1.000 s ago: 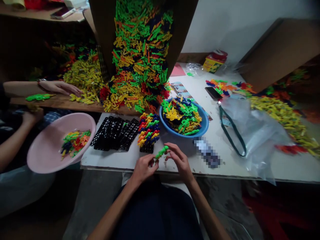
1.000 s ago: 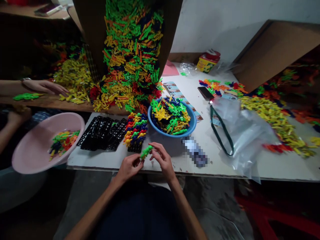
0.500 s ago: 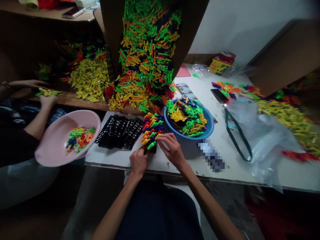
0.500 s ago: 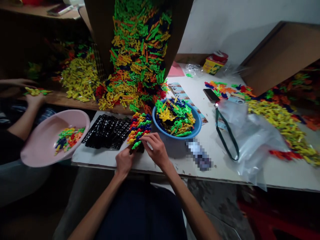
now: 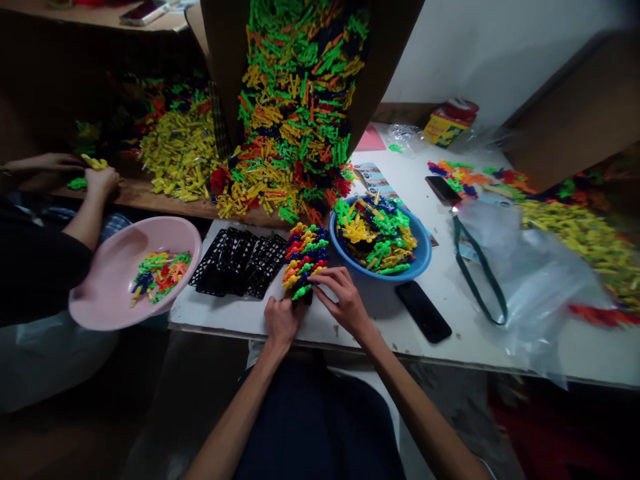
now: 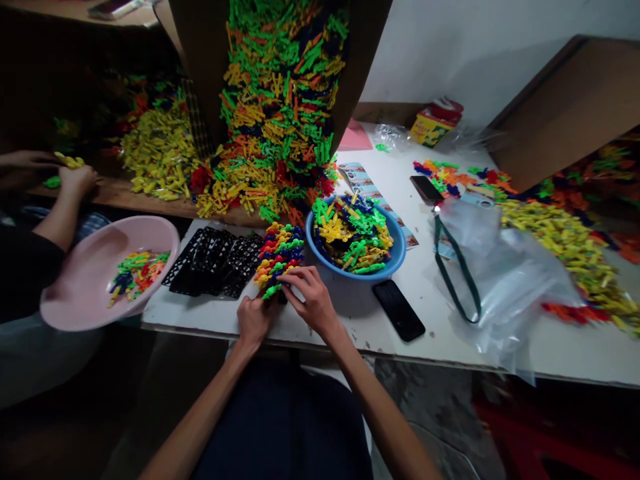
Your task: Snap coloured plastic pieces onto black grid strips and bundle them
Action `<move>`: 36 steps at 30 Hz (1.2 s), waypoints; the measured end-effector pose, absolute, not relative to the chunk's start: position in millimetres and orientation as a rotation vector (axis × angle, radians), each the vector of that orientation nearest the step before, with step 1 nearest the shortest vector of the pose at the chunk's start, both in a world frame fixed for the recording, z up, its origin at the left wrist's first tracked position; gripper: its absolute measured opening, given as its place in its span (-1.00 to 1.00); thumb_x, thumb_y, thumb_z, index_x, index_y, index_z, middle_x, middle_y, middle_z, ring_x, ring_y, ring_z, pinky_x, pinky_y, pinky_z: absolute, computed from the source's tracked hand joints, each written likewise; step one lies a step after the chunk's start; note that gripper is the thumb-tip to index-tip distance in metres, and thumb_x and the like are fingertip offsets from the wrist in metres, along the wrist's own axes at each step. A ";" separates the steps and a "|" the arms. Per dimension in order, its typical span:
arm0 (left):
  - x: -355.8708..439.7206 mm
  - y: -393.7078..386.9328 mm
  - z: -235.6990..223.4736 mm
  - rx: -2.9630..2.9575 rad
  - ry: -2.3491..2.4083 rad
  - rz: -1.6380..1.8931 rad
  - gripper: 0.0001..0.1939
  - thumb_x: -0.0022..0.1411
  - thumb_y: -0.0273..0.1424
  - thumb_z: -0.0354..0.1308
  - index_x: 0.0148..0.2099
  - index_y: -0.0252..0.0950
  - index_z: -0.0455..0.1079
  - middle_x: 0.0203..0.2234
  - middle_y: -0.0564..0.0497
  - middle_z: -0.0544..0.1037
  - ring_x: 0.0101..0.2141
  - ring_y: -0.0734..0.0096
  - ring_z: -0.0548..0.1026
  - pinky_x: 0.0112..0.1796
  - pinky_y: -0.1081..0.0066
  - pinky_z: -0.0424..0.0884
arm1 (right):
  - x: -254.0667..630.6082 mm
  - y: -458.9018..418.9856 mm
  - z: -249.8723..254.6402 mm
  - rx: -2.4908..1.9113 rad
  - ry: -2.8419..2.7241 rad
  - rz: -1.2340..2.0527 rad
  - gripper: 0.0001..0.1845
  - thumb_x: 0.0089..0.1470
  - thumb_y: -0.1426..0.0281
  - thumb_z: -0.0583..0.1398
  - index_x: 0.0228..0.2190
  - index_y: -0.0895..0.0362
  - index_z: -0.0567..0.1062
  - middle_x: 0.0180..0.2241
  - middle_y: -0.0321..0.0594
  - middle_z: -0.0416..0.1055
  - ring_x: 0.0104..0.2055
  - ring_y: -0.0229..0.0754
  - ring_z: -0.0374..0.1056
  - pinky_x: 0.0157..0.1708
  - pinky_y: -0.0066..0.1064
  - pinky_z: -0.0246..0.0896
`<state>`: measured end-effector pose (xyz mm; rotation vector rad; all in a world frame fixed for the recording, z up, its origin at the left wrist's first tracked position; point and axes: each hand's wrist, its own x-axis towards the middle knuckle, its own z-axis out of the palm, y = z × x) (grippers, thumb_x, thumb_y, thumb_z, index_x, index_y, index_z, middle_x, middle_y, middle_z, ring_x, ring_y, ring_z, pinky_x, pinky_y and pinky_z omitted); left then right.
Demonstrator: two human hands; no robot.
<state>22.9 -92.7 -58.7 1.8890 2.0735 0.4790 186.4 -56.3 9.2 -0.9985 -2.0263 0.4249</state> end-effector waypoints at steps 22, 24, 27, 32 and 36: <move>27.5 -91.8 -46.9 1.831 2.171 0.284 -0.66 0.33 -0.19 0.02 -0.21 -0.24 0.57 -0.51 -0.12 0.58 -0.43 0.18 0.53 -0.28 0.26 0.38 | 184.6 -38.0 4.5 -0.812 -2.294 0.176 -0.84 0.23 0.30 0.22 -0.18 -0.08 0.59 -0.23 -0.22 0.46 -0.21 -0.17 0.32 -0.15 -0.30 0.27; 26.3 -93.9 -51.9 1.827 2.186 0.335 -0.65 0.35 -0.18 0.00 -0.16 -0.22 0.57 -0.51 -0.10 0.58 -0.44 0.20 0.52 -0.29 0.28 0.37 | 179.9 -39.0 0.9 -0.900 -2.219 0.182 -0.86 0.24 0.32 0.20 -0.22 -0.03 0.59 -0.21 -0.19 0.45 -0.17 -0.15 0.32 -0.11 -0.27 0.25; 25.4 -95.0 -59.5 1.807 2.186 0.448 -0.66 0.36 -0.18 0.01 -0.05 -0.21 0.54 -0.48 -0.10 0.59 -0.43 0.23 0.51 -0.29 0.31 0.36 | 173.3 -41.7 -5.9 -1.043 -2.055 0.199 -0.89 0.21 0.33 0.23 -0.26 -0.01 0.59 -0.13 -0.15 0.39 -0.08 -0.09 0.30 -0.03 -0.19 0.17; 25.6 -93.4 -67.2 1.908 2.161 0.493 -0.69 0.36 -0.25 0.00 -0.11 -0.25 0.54 -0.48 -0.10 0.58 -0.43 0.26 0.49 -0.25 0.31 0.36 | 163.9 -48.6 -9.3 -1.123 -1.985 0.203 -0.91 0.20 0.32 0.25 -0.28 -0.02 0.60 -0.02 -0.13 0.33 0.03 -0.06 0.27 0.02 -0.16 0.09; 22.7 -92.7 -78.3 2.134 2.155 0.467 -0.69 0.35 -0.35 -0.04 -0.17 -0.29 0.55 -0.65 -0.01 0.49 -0.58 0.33 0.40 -0.26 0.31 0.36 | 165.8 -51.4 -2.1 -1.093 -2.043 0.121 -0.89 0.21 0.31 0.25 -0.27 -0.06 0.61 0.02 -0.17 0.36 0.06 -0.08 0.26 0.04 -0.20 0.09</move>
